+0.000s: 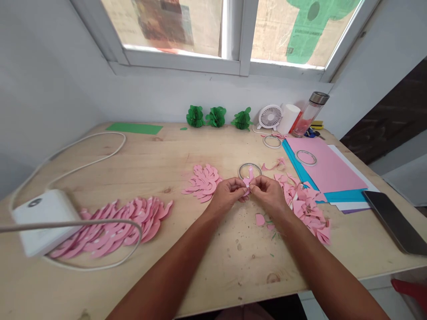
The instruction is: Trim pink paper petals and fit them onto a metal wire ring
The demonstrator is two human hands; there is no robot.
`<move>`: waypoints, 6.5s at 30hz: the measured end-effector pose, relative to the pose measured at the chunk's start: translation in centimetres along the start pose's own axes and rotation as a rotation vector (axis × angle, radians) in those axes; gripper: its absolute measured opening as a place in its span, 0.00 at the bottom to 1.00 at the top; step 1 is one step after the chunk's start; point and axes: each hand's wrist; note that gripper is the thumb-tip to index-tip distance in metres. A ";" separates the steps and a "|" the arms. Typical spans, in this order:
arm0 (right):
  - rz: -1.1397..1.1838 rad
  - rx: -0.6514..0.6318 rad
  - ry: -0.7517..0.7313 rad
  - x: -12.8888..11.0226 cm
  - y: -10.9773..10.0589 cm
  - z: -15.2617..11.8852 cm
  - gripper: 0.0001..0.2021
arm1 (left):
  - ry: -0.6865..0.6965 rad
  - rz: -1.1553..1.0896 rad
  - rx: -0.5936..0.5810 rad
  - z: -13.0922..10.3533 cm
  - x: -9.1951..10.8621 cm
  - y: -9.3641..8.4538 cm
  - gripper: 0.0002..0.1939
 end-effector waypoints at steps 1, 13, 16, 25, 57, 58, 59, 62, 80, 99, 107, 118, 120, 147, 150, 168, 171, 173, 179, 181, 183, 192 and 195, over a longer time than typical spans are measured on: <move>0.004 0.000 0.001 0.0 0.0 0.0 0.05 | 0.000 -0.001 0.000 0.0 -0.1 0.0 0.09; -0.007 0.005 0.013 0.1 0.0 0.1 0.05 | -0.006 -0.005 -0.012 0.0 -0.1 0.0 0.11; -0.005 0.002 0.018 0.1 0.1 0.1 0.05 | -0.013 -0.004 -0.024 0.0 0.0 0.0 0.11; 0.009 -0.004 0.018 0.0 0.0 0.0 0.05 | -0.007 -0.003 -0.021 0.0 0.0 0.0 0.10; -0.136 0.027 -0.066 -1.0 -0.1 -0.4 0.03 | 0.009 -0.005 -0.064 0.0 0.0 0.0 0.10; -0.133 0.031 -0.066 -1.0 -0.1 -0.4 0.03 | 0.012 -0.002 -0.065 0.0 0.0 0.0 0.10; -0.129 0.033 -0.066 -1.0 -0.1 -0.4 0.03 | 0.014 0.000 -0.065 0.0 -0.1 0.0 0.10; -0.122 0.032 -0.060 -1.0 -0.1 -0.4 0.03 | 0.012 0.002 -0.065 0.0 -0.1 0.0 0.10; -0.074 0.038 -0.027 -1.0 -0.1 -0.3 0.05 | 0.006 -0.014 -0.045 -0.1 0.0 0.0 0.10; -0.195 0.039 -0.200 -1.7 -0.5 -0.6 0.07 | -0.008 -0.037 -0.023 -0.2 0.3 0.2 0.09; -0.389 0.097 -0.413 -1.9 -0.5 -0.9 0.08 | -0.002 -0.038 -0.019 -0.2 0.2 0.1 0.10; -0.213 0.064 -0.189 -1.4 -0.3 -0.6 0.10 | -0.005 -0.027 -0.013 0.1 -0.1 0.0 0.11; -0.182 0.062 -0.148 -1.2 -0.1 -0.6 0.09 | -0.005 -0.027 -0.012 0.1 -0.2 -0.1 0.12; -0.161 0.019 -0.121 -1.1 -0.1 -0.6 0.11 | -0.018 0.008 0.013 -0.1 0.3 0.0 0.09; -0.156 0.052 -0.123 -1.3 -0.4 -0.6 0.12 | -0.010 0.013 0.039 -0.1 0.3 0.1 0.10; -0.159 -0.016 -0.162 -1.8 -0.2 -0.7 0.10 | 0.039 -0.054 0.122 -0.2 0.4 0.3 0.10; -0.143 0.031 -0.132 -1.4 -0.4 -0.5 0.09 | 0.017 -0.050 0.113 -0.2 0.4 0.3 0.10; -0.128 0.068 -0.113 -1.2 -0.5 -0.3 0.10 | -0.013 -0.035 0.100 -0.2 0.5 0.3 0.11; -0.161 0.064 -0.109 -0.5 -1.3 0.6 0.13 | -0.029 -0.005 0.118 -0.1 0.2 0.1 0.10; -0.257 0.126 -0.156 -0.2 -1.5 1.0 0.13 | -0.019 -0.018 0.179 0.0 0.2 0.0 0.10; -0.404 0.152 -0.227 0.2 -1.6 1.3 0.10 | -0.015 -0.030 0.227 0.1 0.2 0.0 0.10; -0.769 0.110 -0.436 0.9 -0.8 1.4 0.05 | -0.020 -0.047 0.233 0.1 0.1 0.0 0.07; -0.812 0.117 -0.461 0.8 -0.7 1.4 0.05 | -0.027 -0.044 0.230 0.3 0.1 -0.1 0.06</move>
Point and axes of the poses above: each hand's wrist, its own z-axis towards the middle knuckle, its own y-axis out of the palm, x = y × z, and after that the axes turned 14 degrees about x, right-handed
